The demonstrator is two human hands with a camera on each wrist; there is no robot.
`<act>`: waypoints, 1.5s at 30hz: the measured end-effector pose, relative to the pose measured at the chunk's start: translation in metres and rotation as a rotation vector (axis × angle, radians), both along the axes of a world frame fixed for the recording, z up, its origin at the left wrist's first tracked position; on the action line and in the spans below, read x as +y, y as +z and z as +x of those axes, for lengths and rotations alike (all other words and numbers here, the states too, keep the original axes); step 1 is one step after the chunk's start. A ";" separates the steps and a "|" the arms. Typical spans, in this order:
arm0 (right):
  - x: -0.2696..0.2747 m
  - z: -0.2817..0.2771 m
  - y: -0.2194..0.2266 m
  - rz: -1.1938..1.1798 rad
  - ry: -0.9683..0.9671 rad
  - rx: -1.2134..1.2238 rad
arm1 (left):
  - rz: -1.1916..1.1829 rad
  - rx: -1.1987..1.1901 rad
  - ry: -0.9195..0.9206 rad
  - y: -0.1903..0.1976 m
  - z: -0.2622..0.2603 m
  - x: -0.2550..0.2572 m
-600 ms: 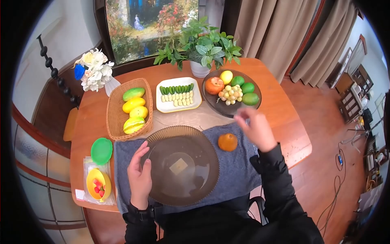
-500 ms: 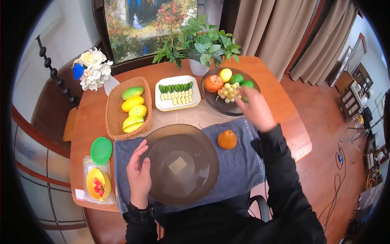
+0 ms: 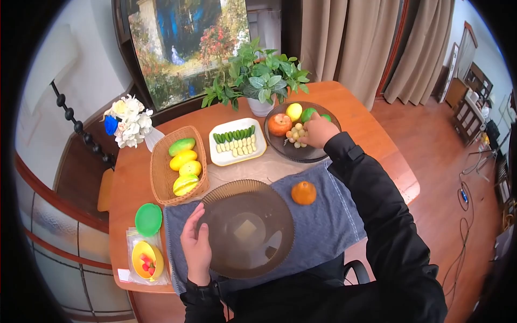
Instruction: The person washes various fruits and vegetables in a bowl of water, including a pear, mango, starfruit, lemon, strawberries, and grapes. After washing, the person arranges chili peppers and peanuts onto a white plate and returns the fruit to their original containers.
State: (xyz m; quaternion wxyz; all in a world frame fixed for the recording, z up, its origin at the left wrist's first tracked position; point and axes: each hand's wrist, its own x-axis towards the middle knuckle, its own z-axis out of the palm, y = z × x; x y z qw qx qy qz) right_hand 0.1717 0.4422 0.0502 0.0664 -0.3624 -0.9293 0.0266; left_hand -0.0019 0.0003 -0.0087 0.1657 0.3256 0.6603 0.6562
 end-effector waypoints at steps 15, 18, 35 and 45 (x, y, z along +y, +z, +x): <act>-0.003 0.026 0.036 -0.092 0.203 0.378 | 0.002 -0.006 -0.008 -0.002 0.000 0.001; -0.012 0.029 0.061 -0.252 0.089 0.376 | -0.001 -0.011 -0.004 0.003 0.002 0.001; -0.028 0.029 0.085 -0.261 0.060 0.572 | 0.007 -0.014 -0.002 0.005 0.004 0.000; -0.044 0.045 0.089 -0.367 0.054 0.806 | 0.009 -0.001 -0.016 0.001 0.001 0.001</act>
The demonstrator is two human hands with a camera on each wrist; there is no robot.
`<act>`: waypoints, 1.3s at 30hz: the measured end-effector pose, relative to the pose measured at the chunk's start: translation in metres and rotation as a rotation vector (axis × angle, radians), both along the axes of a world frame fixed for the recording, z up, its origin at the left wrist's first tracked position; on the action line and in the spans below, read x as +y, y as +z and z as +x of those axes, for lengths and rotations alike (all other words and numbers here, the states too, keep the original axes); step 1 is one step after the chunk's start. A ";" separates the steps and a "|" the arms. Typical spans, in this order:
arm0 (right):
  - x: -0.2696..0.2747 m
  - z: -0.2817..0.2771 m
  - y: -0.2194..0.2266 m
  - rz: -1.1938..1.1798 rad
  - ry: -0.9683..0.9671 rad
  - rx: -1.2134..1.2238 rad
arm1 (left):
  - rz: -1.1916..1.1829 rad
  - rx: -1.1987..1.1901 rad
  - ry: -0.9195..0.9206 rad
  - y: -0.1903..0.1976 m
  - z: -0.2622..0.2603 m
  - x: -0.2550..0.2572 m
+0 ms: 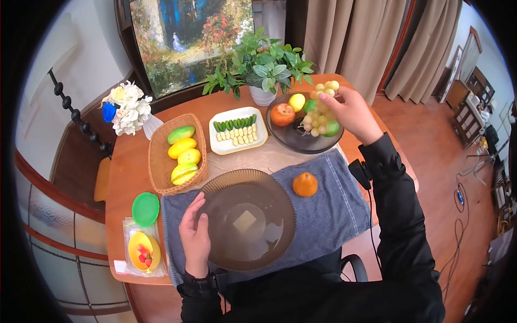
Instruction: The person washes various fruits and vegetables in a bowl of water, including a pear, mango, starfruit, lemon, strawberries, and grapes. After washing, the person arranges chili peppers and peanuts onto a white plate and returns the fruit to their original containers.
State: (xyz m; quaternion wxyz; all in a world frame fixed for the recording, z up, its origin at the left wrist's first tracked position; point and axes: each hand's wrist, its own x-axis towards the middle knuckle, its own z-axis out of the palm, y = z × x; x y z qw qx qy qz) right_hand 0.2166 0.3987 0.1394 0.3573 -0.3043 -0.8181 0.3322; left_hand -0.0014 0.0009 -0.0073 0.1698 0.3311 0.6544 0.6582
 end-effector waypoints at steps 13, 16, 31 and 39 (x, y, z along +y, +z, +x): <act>-0.052 0.069 -0.070 -0.252 -0.042 0.131 | -0.011 -0.005 -0.002 0.001 -0.001 0.000; -0.066 0.078 -0.091 -0.326 -0.063 0.114 | -0.012 -0.004 0.003 0.001 -0.001 -0.001; -0.025 0.106 -0.160 -0.634 -0.101 -0.023 | -0.009 0.000 0.004 0.001 -0.001 -0.001; -0.033 0.081 -0.100 -0.098 -0.260 -0.497 | -0.010 -0.014 0.005 0.001 -0.001 -0.002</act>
